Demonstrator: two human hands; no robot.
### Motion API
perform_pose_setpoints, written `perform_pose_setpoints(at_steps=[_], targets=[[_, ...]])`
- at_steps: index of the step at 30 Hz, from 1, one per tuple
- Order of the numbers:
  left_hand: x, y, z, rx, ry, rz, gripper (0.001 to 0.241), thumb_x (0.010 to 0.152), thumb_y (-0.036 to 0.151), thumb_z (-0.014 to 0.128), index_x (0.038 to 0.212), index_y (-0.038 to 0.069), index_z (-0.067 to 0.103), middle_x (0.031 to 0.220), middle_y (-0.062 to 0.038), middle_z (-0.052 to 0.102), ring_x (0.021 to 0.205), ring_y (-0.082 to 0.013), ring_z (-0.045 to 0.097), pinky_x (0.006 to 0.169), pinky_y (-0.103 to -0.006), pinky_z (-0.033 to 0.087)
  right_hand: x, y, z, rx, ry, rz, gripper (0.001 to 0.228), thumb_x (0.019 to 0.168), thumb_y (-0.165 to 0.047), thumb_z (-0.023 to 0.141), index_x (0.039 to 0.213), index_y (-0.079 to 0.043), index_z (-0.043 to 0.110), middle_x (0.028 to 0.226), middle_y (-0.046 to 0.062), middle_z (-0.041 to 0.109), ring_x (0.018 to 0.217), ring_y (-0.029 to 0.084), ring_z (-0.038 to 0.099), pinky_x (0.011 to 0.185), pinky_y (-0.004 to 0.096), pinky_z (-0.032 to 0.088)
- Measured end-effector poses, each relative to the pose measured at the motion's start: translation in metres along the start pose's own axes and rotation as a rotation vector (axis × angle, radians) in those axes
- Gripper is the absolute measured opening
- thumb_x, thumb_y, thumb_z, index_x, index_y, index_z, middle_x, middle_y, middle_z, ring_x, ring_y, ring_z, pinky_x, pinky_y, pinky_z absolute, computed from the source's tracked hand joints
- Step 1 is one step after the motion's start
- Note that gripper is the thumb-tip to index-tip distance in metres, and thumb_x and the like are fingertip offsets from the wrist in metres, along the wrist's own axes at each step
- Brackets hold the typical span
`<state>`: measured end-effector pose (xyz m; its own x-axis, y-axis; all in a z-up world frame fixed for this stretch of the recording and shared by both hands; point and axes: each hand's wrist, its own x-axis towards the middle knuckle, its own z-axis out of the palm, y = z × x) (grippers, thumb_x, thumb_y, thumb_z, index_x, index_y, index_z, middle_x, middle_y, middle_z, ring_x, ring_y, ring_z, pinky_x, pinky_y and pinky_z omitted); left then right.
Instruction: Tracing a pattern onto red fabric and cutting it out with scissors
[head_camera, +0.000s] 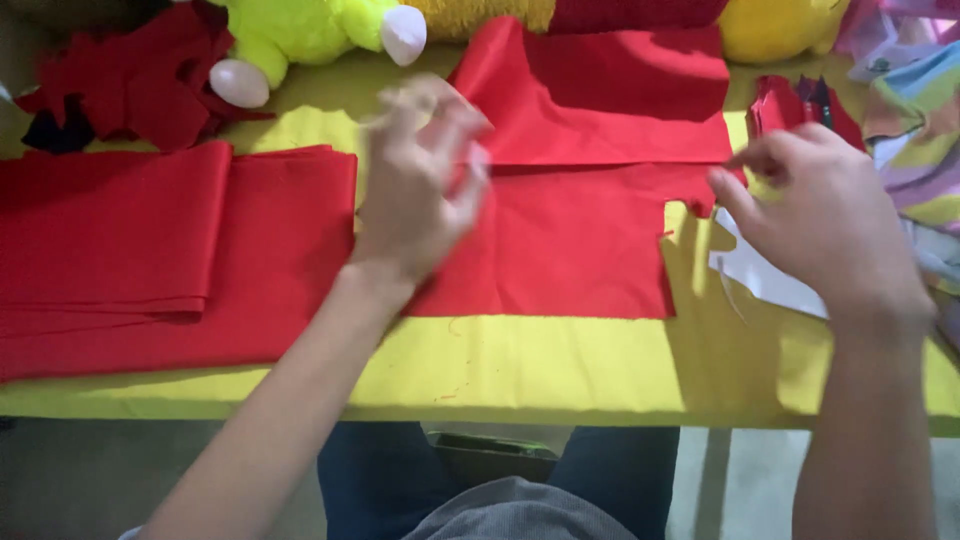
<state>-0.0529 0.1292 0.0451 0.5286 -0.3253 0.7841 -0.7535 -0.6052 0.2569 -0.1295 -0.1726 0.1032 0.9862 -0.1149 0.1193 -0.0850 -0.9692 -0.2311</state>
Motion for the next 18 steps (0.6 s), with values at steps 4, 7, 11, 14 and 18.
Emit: perform_pose_setpoints(at_steps=[4, 7, 11, 14, 18], targets=[[-0.011, 0.018, 0.019, -0.121, -0.403, 0.149, 0.037, 0.096, 0.036, 0.068, 0.121, 0.009, 0.071, 0.135, -0.018, 0.062, 0.124, -0.0344, 0.058, 0.102, -0.053, 0.043, -0.006, 0.03, -0.004, -0.028, -0.228, 0.282, 0.066, 0.09, -0.048, 0.07, 0.144, -0.011, 0.059, 0.142, 0.02, 0.054, 0.125, 0.035, 0.059, 0.104, 0.054, 0.048], [-0.019, 0.022, 0.025, -0.13, -0.766, 0.106, 0.066, 0.101, 0.06, 0.045, 0.154, 0.022, 0.047, 0.165, -0.014, 0.03, 0.151, -0.0334, 0.029, 0.122, -0.0486, 0.02, -0.003, 0.051, 0.007, -0.218, -0.332, 0.303, 0.083, 0.076, -0.063, 0.072, 0.147, -0.022, 0.058, 0.139, 0.012, 0.067, 0.125, 0.035, 0.063, 0.093, 0.049, 0.052], [-0.012, 0.023, 0.023, -0.119, -0.821, 0.129, 0.069, 0.101, 0.061, 0.043, 0.157, 0.022, 0.04, 0.168, -0.013, 0.024, 0.154, -0.0305, 0.022, 0.123, -0.0467, 0.013, 0.004, 0.033, -0.009, -0.05, -0.369, 0.442, 0.079, 0.073, -0.04, 0.09, 0.142, -0.015, 0.059, 0.145, 0.012, 0.061, 0.132, 0.032, 0.058, 0.101, 0.051, 0.054], [-0.015, 0.025, 0.021, -0.13, -0.823, 0.113, 0.068, 0.101, 0.06, 0.045, 0.157, 0.022, 0.041, 0.168, -0.014, 0.025, 0.154, -0.0311, 0.022, 0.123, -0.0468, 0.013, 0.011, 0.038, -0.011, -0.03, -0.414, 0.511, 0.086, 0.069, -0.042, 0.093, 0.141, -0.009, 0.06, 0.137, 0.016, 0.065, 0.121, 0.034, 0.061, 0.092, 0.05, 0.051], [-0.015, 0.025, 0.021, -0.15, -0.787, 0.11, 0.065, 0.1, 0.057, 0.049, 0.154, 0.021, 0.047, 0.166, -0.014, 0.029, 0.152, -0.0316, 0.026, 0.122, -0.0471, 0.016, 0.012, 0.029, -0.029, -0.016, -0.448, 0.584, 0.078, 0.074, -0.043, 0.092, 0.142, -0.014, 0.066, 0.105, 0.018, 0.082, 0.082, 0.034, 0.074, 0.065, 0.044, 0.046]])
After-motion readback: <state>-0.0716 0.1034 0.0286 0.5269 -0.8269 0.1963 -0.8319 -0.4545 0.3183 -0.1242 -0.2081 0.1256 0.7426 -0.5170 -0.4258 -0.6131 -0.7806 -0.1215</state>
